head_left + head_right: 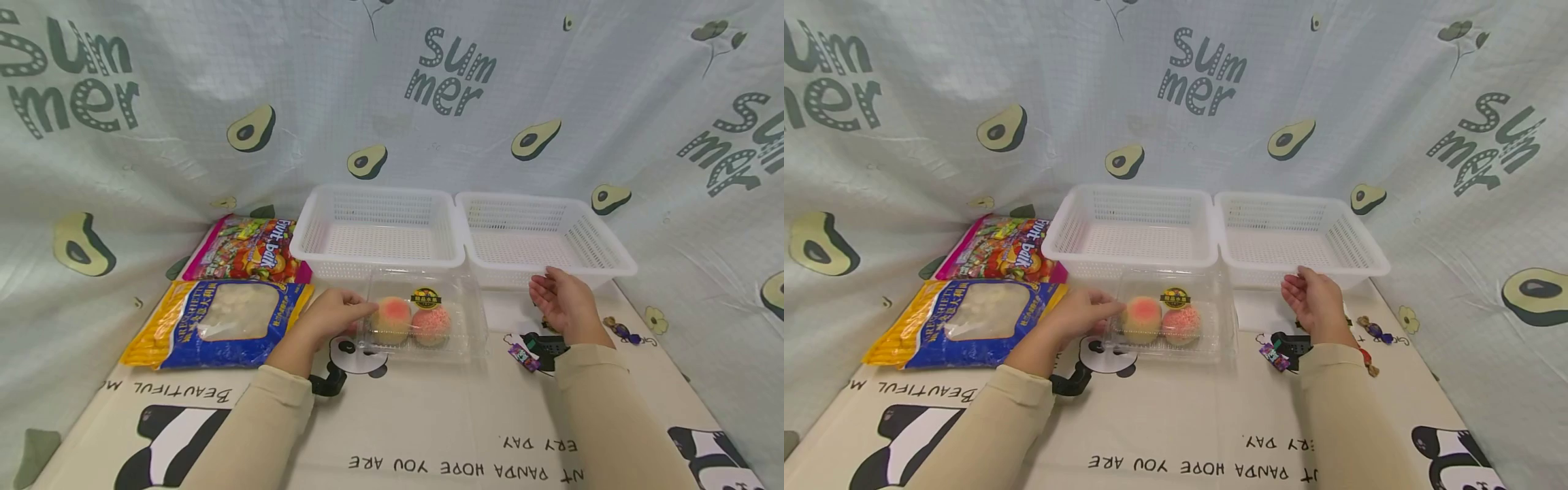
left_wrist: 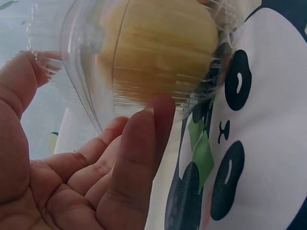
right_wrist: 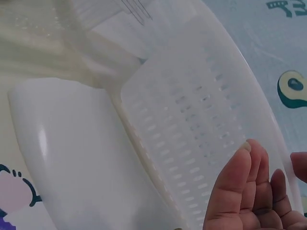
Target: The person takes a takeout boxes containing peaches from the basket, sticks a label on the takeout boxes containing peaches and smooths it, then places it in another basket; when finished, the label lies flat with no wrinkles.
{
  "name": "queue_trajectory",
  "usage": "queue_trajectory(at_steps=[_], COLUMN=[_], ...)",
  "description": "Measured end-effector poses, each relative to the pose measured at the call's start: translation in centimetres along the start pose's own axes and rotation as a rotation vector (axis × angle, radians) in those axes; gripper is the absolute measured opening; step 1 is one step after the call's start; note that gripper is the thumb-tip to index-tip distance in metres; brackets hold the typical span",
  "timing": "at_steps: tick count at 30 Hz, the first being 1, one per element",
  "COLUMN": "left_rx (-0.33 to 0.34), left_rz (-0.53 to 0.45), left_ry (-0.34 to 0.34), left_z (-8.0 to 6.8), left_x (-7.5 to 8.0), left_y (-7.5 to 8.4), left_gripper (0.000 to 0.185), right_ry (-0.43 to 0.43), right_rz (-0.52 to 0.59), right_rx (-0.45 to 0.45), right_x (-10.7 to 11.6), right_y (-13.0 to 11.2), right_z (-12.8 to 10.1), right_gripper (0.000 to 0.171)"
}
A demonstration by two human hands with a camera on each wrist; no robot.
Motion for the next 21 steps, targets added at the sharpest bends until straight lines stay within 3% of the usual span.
queue_trajectory(at_steps=[7, 13, 21], left_rx=[0.014, 0.004, -0.021], left_rz=[-0.016, -0.036, 0.007], left_ry=[-0.058, -0.117, -0.093], left_z=[0.48, 0.38, 0.2], left_x=[-0.28, -0.18, -0.12], left_y=[-0.66, -0.75, -0.77], left_gripper=[0.041, 0.041, 0.043], right_ry=[-0.032, -0.029, -0.006], right_rz=[0.176, 0.151, 0.154], right_rx=[-0.061, 0.0, 0.021], right_x=[0.05, -0.27, -0.74], right_y=[0.12, 0.13, 0.12], right_z=[0.29, 0.41, 0.44], right_gripper=[0.022, 0.021, 0.019])
Point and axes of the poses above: each hand's wrist, its own z-axis towards the middle knuckle, its own x-axis out of the back of the hand, y = z × x, the point moved 1 cm from there along z, towards the middle knuckle
